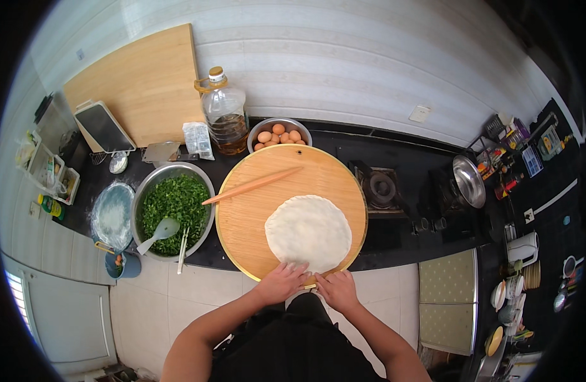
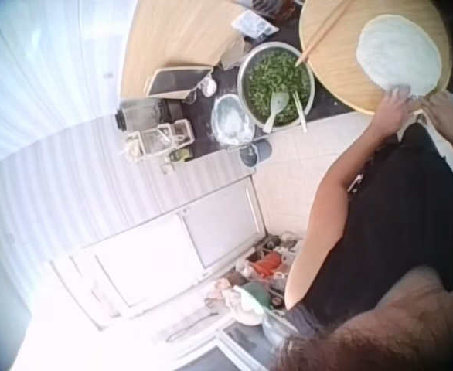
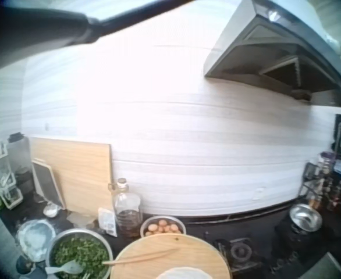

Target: The person uses a wooden rolling pin to flatten a piece of dough on a round wooden board. They repeatedly roll the dough, then lift and rotate it to ensure even thickness. The person also uses their hands to smooth and adjust the dough's position on the board.

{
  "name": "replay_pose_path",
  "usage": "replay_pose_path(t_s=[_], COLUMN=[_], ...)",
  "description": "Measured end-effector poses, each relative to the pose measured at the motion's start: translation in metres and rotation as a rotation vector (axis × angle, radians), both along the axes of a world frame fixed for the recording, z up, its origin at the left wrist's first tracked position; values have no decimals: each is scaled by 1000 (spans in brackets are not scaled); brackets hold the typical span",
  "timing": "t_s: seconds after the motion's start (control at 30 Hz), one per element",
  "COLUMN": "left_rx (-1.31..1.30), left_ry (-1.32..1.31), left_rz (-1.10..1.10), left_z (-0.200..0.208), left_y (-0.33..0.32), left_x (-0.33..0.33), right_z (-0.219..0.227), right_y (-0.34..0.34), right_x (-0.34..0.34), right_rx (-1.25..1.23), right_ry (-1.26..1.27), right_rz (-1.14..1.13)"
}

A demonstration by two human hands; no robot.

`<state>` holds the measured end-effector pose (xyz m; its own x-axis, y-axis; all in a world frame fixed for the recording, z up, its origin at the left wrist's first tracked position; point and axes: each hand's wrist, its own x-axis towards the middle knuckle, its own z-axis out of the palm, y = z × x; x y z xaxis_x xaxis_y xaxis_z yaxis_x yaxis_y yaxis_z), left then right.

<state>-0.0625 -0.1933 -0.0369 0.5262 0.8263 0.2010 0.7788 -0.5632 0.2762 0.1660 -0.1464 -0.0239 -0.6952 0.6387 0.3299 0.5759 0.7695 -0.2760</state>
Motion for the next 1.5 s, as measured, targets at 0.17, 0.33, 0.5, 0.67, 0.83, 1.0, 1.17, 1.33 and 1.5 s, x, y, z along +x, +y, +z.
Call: replay_pose_path(t_s=[0.17,0.33,0.5,0.67,0.83,1.0,1.17,1.33,1.5], left_rx=[7,42,-21,-36,-61,-97,-104,-102,-101], left_ry=[-47,-76,-9,-39,-52,-30,-52,-35,-29], left_rz=[-31,-22,-21,-79,-74,-103,-90,-93,-80], left_z=[1,6,4,11,10,15,11,16,16], left_y=[3,4,7,16,21,27,25,29,29], left_x=[3,10,11,10,19,16,19,17,18], right_z=[-4,-1,-1,-16,-48,-76,-87,-90,-74], right_y=[5,13,12,0,-4,-9,-9,-7,2], right_x=[5,-1,2,13,7,-7,-16,-12,-5], right_rx=[-38,4,-15,-357,-935,-1006,-959,-933,-1092], right_ry=[120,102,100,579,793,834,878,968,1044], right_rz=[-77,-18,-62,-711,-837,-807,-828,-719,-719])
